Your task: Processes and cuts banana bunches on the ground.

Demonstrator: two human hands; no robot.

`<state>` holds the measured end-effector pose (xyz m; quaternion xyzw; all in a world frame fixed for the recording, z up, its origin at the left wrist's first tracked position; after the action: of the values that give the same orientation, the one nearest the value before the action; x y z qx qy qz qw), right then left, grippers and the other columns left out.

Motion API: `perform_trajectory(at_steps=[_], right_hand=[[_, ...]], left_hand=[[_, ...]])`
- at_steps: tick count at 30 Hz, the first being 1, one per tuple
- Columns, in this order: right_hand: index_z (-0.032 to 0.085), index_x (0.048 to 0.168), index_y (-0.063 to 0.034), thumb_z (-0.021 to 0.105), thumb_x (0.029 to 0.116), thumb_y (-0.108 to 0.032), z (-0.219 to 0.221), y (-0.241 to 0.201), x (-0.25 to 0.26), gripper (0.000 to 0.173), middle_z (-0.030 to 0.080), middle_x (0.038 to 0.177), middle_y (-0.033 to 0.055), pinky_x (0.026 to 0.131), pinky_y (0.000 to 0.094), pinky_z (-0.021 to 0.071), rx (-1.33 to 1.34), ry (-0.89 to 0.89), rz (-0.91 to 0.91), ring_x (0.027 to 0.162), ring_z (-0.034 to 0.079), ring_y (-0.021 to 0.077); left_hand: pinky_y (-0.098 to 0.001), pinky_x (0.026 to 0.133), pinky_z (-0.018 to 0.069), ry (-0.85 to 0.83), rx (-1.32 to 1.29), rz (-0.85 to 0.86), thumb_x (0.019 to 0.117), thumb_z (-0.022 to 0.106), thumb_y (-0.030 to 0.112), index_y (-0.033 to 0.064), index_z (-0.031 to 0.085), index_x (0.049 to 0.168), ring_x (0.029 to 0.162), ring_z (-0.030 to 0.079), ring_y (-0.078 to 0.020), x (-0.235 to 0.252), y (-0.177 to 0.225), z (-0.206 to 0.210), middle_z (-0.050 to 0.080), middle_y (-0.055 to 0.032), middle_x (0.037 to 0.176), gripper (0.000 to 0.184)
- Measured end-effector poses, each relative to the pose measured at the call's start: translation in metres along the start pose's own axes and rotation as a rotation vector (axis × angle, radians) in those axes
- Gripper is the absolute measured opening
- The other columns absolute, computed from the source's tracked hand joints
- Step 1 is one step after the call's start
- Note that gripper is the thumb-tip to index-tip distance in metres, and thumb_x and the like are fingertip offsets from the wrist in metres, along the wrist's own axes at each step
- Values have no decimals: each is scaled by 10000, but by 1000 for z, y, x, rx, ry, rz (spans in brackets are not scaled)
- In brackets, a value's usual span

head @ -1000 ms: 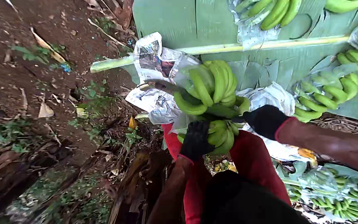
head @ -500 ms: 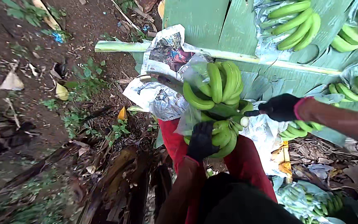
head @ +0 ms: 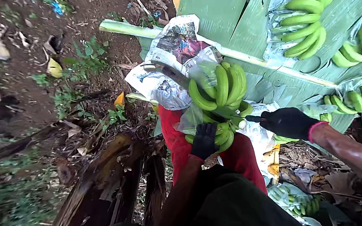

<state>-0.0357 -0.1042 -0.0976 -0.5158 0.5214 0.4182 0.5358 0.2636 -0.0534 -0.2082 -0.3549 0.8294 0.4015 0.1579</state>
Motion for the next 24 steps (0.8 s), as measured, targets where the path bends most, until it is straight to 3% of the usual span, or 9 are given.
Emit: perform_trajectory(at_steps=[8,12,14,15,17,18,21,24], right_hand=[[645,1059,-125,357,1061,-524,23,-14,-12,492,674,775,111,675,558,547,10,161,-59,773,705,344],[631,1115,-104,326,1074,-522,40,-19,-9,519,687,852,146,750,583,542,99,93,13,866,705,372],[640,1180,-109,314,1084,-518,53,-9,-9,533,685,855,141,756,570,547,304,130,38,831,695,344],[647,1236,-123,323,1089,-515,61,-3,-12,530,680,833,115,720,519,557,467,168,60,760,682,290],[636,1237,-133,354,1086,-546,80,6,-20,522,648,744,53,544,372,562,855,185,202,564,629,175],[632,1220,-122,381,1081,-551,89,9,-23,516,662,736,58,486,342,546,1049,167,299,518,618,170],[646,1159,-76,448,1063,-549,116,11,-15,523,623,728,63,427,338,518,1410,138,484,474,577,178],[637,1188,-101,457,1046,-586,129,-3,2,536,564,679,50,438,340,520,1499,72,464,462,552,173]], left_hand=[[-540,994,491,67,49,11,546,849,564,107,612,1368,1114,661,-344,-8,-2,15,697,-130,1237,970],[-549,1007,483,37,52,8,557,850,562,106,602,1379,1127,654,-359,-10,0,16,687,-138,1254,971],[-564,1019,476,26,49,4,561,860,556,98,598,1386,1145,647,-376,-10,-1,16,682,-152,1272,979],[-564,1011,480,30,53,6,556,860,553,96,602,1380,1139,649,-379,-11,-1,16,684,-154,1264,977],[-557,1002,484,26,70,17,552,857,546,96,601,1380,1129,650,-375,-12,-2,17,685,-152,1254,977],[-557,997,486,23,80,28,550,855,544,96,599,1381,1124,649,-378,-12,-2,18,684,-151,1252,978],[-568,995,481,3,106,60,552,857,540,96,591,1385,1121,647,-388,-11,-2,19,678,-163,1256,981],[-562,998,476,-22,137,71,565,848,542,105,585,1392,1127,644,-377,-11,-4,17,675,-157,1261,972]])
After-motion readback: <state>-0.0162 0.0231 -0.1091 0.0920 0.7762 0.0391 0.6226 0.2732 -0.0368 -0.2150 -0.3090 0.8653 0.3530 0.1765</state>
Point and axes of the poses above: each hand's wrist, its own x-axis towards the middle knuckle, its own z-axis out of the palm, y = z × x, the point moved 3 cm from there along x, towards the middle knuckle
